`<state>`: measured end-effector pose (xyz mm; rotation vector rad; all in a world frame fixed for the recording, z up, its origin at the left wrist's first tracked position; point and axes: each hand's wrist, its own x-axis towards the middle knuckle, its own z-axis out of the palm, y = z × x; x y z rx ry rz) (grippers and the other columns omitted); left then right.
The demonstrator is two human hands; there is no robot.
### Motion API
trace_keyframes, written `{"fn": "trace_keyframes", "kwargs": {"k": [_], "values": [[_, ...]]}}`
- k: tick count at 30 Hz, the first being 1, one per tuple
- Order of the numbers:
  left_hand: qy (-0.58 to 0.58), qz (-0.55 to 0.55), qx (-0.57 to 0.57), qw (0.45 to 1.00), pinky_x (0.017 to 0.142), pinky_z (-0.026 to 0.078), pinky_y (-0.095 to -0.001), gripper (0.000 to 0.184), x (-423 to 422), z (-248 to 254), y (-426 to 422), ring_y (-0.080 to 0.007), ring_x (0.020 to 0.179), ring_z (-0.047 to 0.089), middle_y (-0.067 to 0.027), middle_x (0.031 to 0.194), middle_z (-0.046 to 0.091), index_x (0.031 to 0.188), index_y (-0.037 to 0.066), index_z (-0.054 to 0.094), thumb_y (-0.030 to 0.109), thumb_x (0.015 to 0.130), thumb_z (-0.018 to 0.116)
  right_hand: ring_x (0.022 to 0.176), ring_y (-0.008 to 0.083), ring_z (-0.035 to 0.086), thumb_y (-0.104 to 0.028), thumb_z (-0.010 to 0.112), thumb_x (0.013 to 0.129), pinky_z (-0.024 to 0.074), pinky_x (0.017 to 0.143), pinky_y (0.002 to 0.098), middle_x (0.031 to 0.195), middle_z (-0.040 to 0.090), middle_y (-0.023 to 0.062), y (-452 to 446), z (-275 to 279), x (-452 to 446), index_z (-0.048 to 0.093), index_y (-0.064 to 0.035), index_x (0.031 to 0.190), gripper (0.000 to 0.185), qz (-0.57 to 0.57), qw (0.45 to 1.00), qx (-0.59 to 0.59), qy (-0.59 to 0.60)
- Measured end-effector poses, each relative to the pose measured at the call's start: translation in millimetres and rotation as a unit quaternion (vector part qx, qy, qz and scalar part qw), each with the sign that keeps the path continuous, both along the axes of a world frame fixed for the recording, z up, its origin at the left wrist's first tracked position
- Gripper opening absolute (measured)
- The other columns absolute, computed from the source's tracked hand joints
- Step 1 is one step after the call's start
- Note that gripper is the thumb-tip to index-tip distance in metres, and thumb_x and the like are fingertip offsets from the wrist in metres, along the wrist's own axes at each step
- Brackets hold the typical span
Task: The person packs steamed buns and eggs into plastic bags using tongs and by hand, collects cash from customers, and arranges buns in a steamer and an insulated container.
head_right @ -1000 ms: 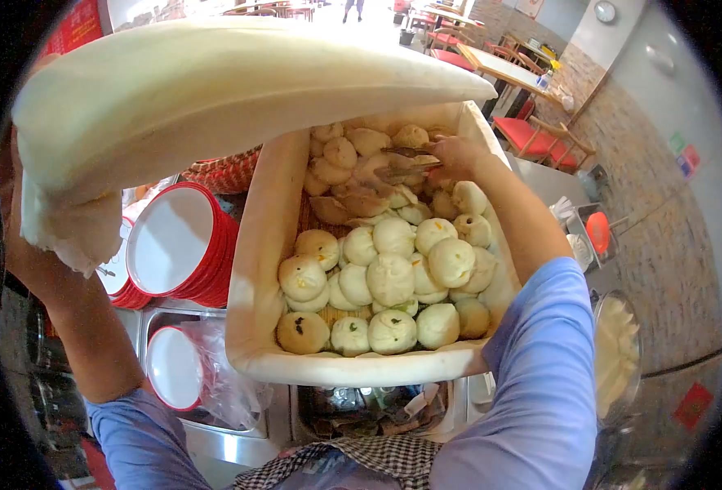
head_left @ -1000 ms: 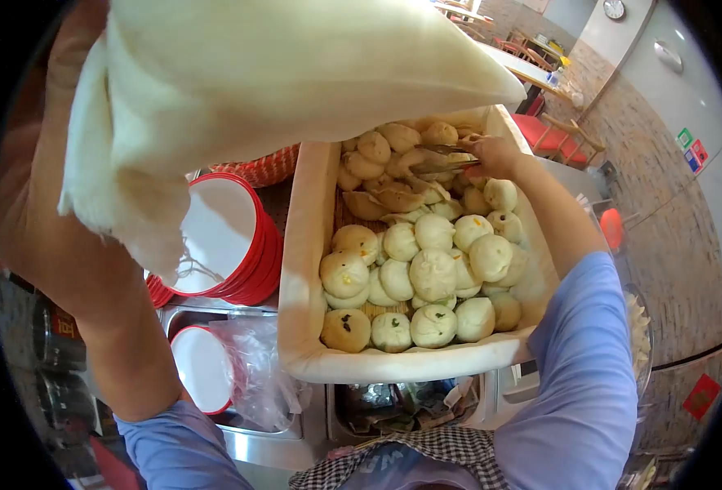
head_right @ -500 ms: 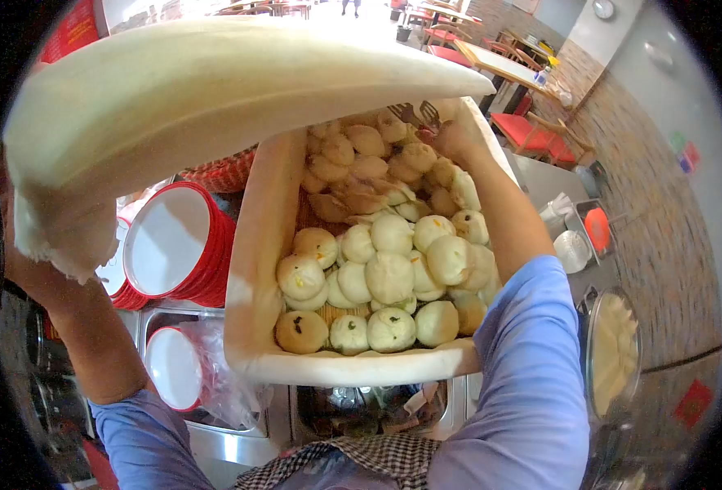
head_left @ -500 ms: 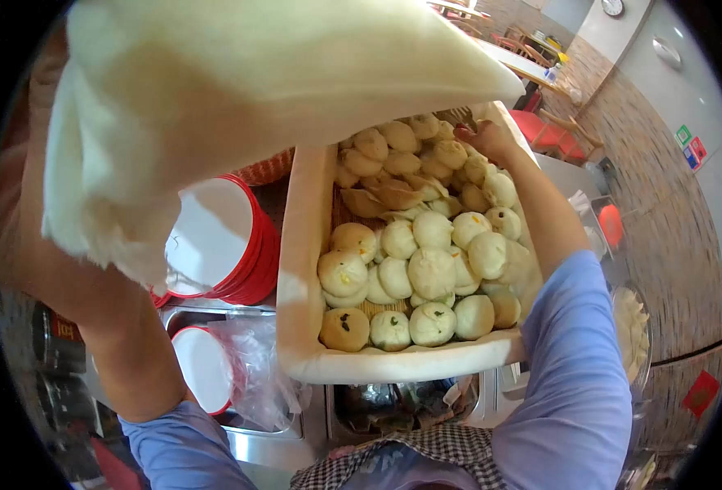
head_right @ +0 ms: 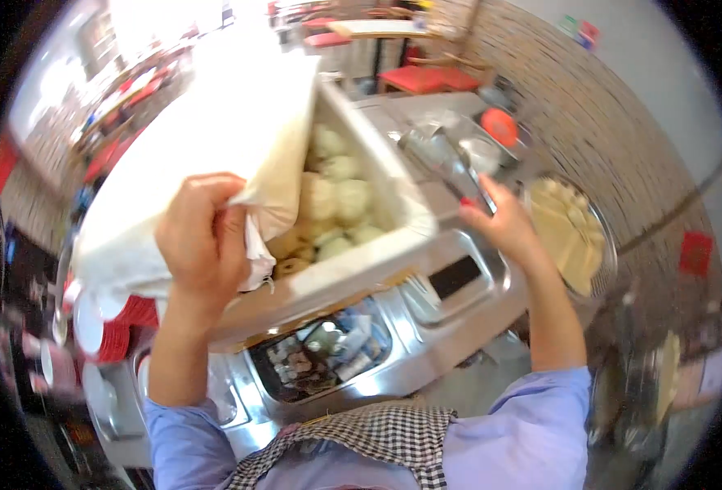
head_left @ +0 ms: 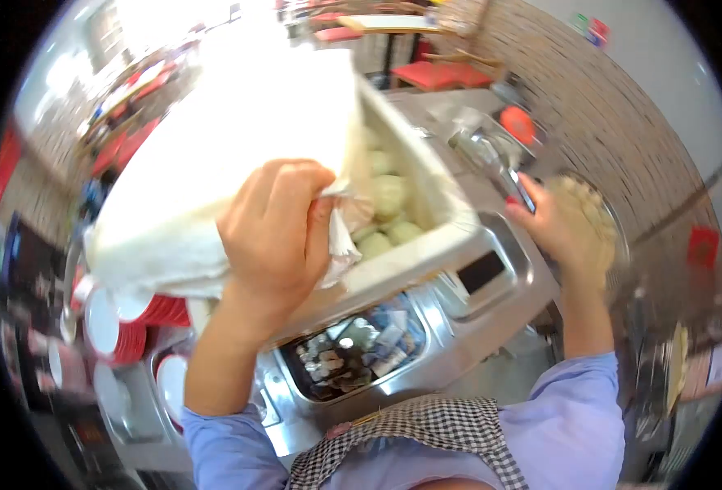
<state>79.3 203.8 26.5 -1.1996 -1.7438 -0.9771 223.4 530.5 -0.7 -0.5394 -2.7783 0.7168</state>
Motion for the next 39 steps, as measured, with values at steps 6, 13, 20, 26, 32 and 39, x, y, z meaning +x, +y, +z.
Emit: {"fn": "trace_keyframes", "kwargs": {"k": [6,13,20,26,32,39], "values": [[-0.171,-0.014,-0.097,0.980,0.059,0.044,-0.0312,0.020,55,-59,109,-0.0223,0.069,0.055,-0.0114,0.091,0.062,0.097,0.002,0.060,-0.003,0.079,0.056,0.128,0.0290,0.042,-0.044,0.069,0.080,0.0326,0.106,0.0345,0.137,0.042,0.0258,49,-130,203,0.034,0.0111,0.135,0.085,-0.108,0.962,-0.240,0.073],[-0.147,-0.204,-0.052,0.967,0.061,0.040,-0.0254,0.041,216,-70,268,-0.0172,0.078,0.051,-0.0097,0.113,0.058,0.120,0.002,0.056,0.000,0.080,0.055,0.106,0.0148,0.054,-0.029,0.069,0.084,0.0419,0.091,0.0275,0.114,0.059,0.0122,62,-162,435,0.043,0.0045,0.131,0.063,-0.283,0.837,-0.448,0.136],[-0.257,-0.388,-0.189,0.865,0.064,0.044,-0.0261,0.034,427,-137,430,-0.0151,0.079,0.054,-0.0079,0.102,0.061,0.112,0.002,0.059,-0.006,0.080,0.055,0.089,0.0107,0.054,-0.026,0.067,0.085,0.0451,0.078,0.0265,0.102,0.059,0.0049,94,-200,636,0.048,0.0021,0.122,0.050,-0.381,0.816,-0.400,0.171],[-0.232,-0.488,-0.269,0.797,0.064,0.048,-0.0318,0.032,538,-152,519,-0.0237,0.081,0.058,-0.0125,0.097,0.060,0.107,0.001,0.060,-0.002,0.076,0.060,0.085,0.0109,0.052,-0.026,0.068,0.083,0.0443,0.077,0.0255,0.096,0.056,0.0040,117,-170,728,0.045,0.0000,0.126,0.055,-0.519,0.738,-0.367,0.226],[-0.207,-0.555,-0.284,0.754,0.064,0.049,-0.0315,0.031,614,-174,624,-0.0239,0.080,0.058,-0.0119,0.098,0.062,0.107,0.002,0.060,-0.002,0.076,0.060,0.087,0.0124,0.054,-0.019,0.070,0.081,0.0446,0.079,0.0273,0.097,0.057,0.0051,191,-155,813,0.046,-0.0028,0.127,0.055,-0.594,0.748,-0.228,0.190],[-0.228,-0.581,-0.309,0.717,0.069,0.050,-0.0292,0.031,681,-198,771,-0.0222,0.082,0.059,-0.0134,0.097,0.061,0.109,0.000,0.059,-0.005,0.078,0.059,0.085,0.0157,0.057,-0.022,0.073,0.078,0.0469,0.076,0.0291,0.100,0.059,0.0109,341,-137,901,0.042,0.0051,0.130,0.067,-0.627,0.744,-0.072,0.218]]}}
